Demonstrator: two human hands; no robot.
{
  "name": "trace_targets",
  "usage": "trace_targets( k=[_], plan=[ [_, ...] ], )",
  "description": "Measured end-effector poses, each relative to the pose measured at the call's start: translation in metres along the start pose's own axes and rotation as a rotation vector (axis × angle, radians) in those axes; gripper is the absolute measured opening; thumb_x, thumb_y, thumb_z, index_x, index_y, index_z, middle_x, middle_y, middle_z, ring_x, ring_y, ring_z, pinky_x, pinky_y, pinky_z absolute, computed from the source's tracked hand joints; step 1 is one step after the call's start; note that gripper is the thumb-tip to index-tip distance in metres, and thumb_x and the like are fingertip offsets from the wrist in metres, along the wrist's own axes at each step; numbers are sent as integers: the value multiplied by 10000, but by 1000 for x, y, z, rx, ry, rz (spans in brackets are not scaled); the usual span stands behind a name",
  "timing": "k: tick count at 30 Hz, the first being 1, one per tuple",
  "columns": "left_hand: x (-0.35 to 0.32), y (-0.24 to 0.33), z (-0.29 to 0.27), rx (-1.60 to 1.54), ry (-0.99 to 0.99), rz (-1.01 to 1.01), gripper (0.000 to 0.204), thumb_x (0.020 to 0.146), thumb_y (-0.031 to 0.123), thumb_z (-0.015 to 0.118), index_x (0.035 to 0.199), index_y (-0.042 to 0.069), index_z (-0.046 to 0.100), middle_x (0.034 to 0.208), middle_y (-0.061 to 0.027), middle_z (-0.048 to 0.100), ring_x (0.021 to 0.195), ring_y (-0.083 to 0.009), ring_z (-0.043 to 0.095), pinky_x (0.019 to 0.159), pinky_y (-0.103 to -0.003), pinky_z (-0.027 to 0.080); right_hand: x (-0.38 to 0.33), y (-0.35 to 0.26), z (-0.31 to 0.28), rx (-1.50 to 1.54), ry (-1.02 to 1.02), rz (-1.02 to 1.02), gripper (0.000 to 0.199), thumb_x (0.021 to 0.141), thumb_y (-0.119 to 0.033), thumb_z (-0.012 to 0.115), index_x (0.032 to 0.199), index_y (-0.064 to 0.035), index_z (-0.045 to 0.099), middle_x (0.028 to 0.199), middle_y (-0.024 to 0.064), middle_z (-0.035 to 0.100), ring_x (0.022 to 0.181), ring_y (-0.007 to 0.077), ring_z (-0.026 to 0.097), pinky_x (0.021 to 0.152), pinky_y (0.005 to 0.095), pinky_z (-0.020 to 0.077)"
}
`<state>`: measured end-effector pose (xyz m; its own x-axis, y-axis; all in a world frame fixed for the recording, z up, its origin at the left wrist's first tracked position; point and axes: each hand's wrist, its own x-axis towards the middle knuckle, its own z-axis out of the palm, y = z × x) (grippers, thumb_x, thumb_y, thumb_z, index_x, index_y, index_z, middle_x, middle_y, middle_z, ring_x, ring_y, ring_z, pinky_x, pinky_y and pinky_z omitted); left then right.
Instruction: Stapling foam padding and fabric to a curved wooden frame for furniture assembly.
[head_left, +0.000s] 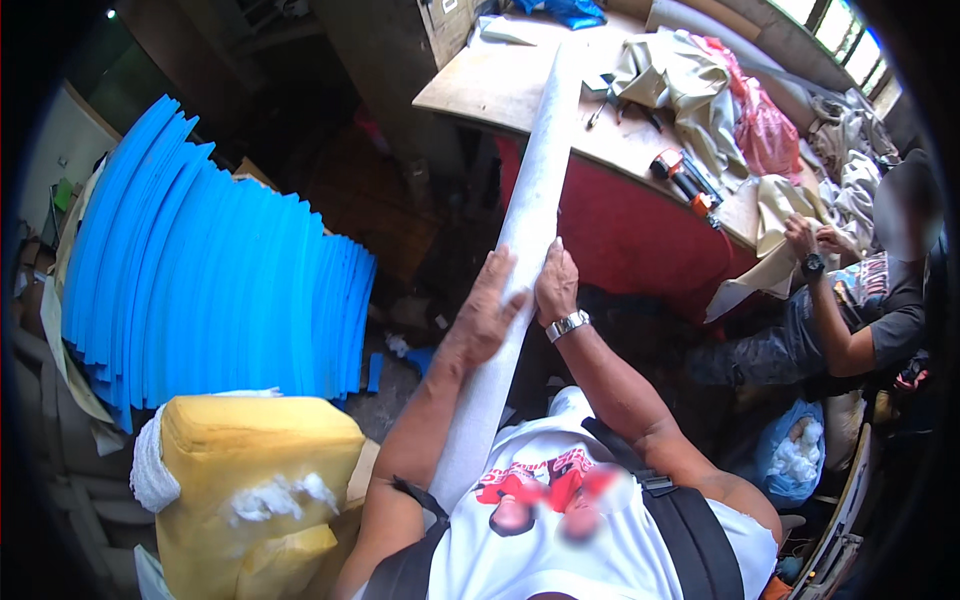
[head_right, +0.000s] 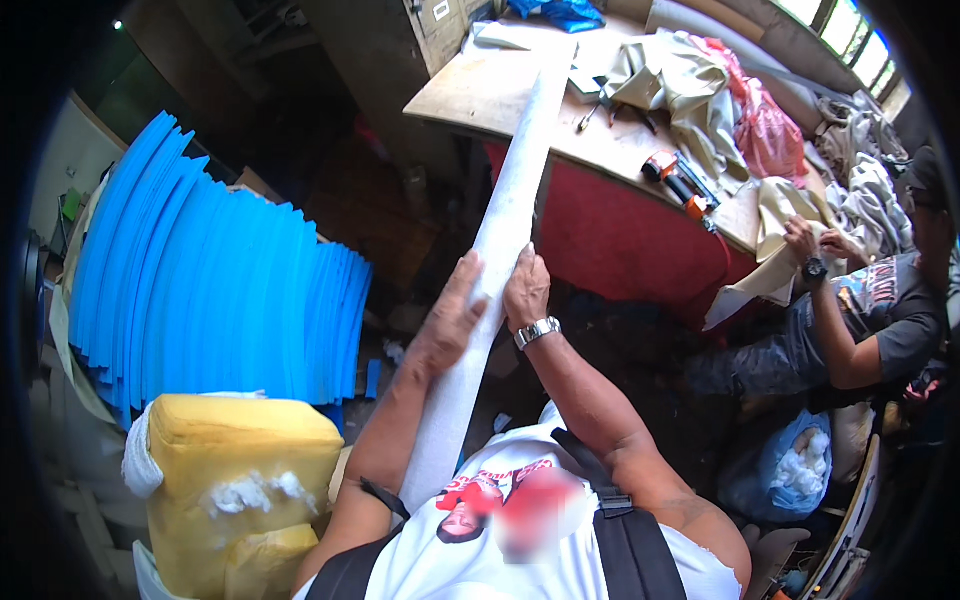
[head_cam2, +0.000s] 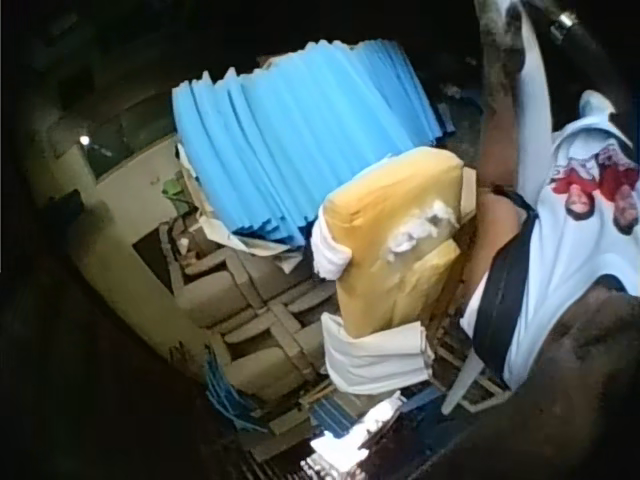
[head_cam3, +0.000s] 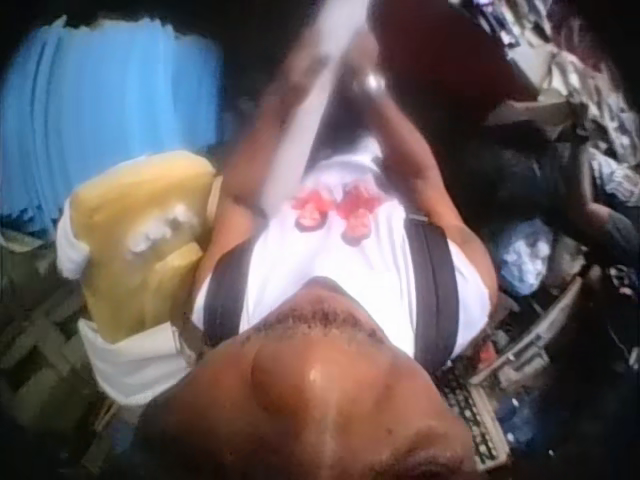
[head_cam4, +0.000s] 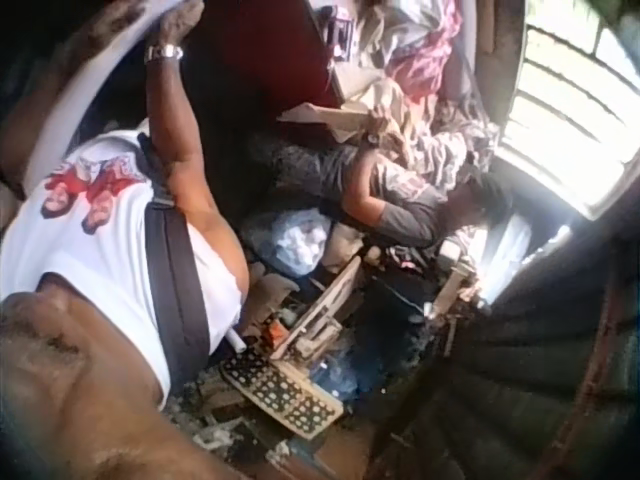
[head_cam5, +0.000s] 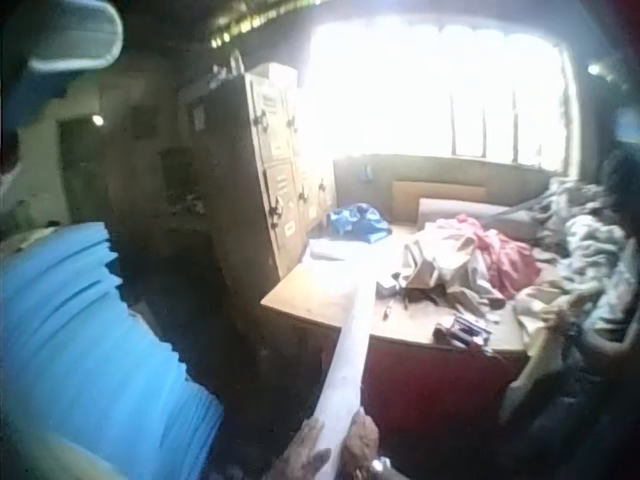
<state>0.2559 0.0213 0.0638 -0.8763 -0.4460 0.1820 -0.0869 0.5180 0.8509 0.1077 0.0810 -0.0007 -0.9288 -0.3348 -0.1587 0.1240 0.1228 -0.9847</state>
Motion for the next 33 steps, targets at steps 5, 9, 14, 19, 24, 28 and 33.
trace_targets(
  k=[5,9,14,19,24,28,33],
  plan=[
    [-40,-160,34,-933,33,-425,713,1045,573,310,1503,32,378,1493,-83,468,1335,-231,476,1118,-355,367,8,-2,-9,-81,-113,-64,488,1081,-419,351,993,9,567,902,115,612,803,210,572,746,403,472],
    [-59,-237,56,-1230,-261,-929,663,1057,556,280,1338,43,593,1227,-81,679,1117,-186,635,991,-338,487,15,3,-12,164,-204,107,487,1079,-447,362,1169,-3,540,1004,116,642,890,184,624,776,362,517],
    [44,-238,58,-1288,-192,-697,571,1071,486,329,1343,59,594,1241,-82,675,1086,-196,657,980,-356,507,25,21,1,281,-297,38,489,1087,-424,344,1253,3,514,1084,123,640,939,184,636,821,352,544],
    [136,-283,55,-1670,-260,-590,502,1079,418,360,1351,56,578,1244,-74,666,1101,-188,647,957,-356,521,14,20,37,375,-333,48,493,1092,-406,333,1268,18,512,1049,105,660,888,157,655,777,304,565],
    [181,-285,74,-1454,-220,-250,499,1096,384,292,1387,52,525,1253,-101,638,1137,-193,616,994,-356,506,14,13,44,335,-332,13,464,1085,-415,359,1175,0,547,992,89,666,856,141,651,738,277,544],
    [176,-259,57,-1659,-350,-238,494,1104,354,255,1406,44,494,1207,-101,634,1086,-171,616,976,-348,508,20,22,50,362,-308,-30,417,1087,-398,372,1074,-26,559,923,67,647,812,120,627,717,284,534],
    [152,-194,23,-1164,-276,-1,550,1094,322,243,1555,21,248,1445,-135,475,1316,-185,467,1097,-350,395,21,36,46,308,-229,-147,372,1088,-352,395,978,-35,556,803,26,631,716,65,602,629,229,503]
  ],
)
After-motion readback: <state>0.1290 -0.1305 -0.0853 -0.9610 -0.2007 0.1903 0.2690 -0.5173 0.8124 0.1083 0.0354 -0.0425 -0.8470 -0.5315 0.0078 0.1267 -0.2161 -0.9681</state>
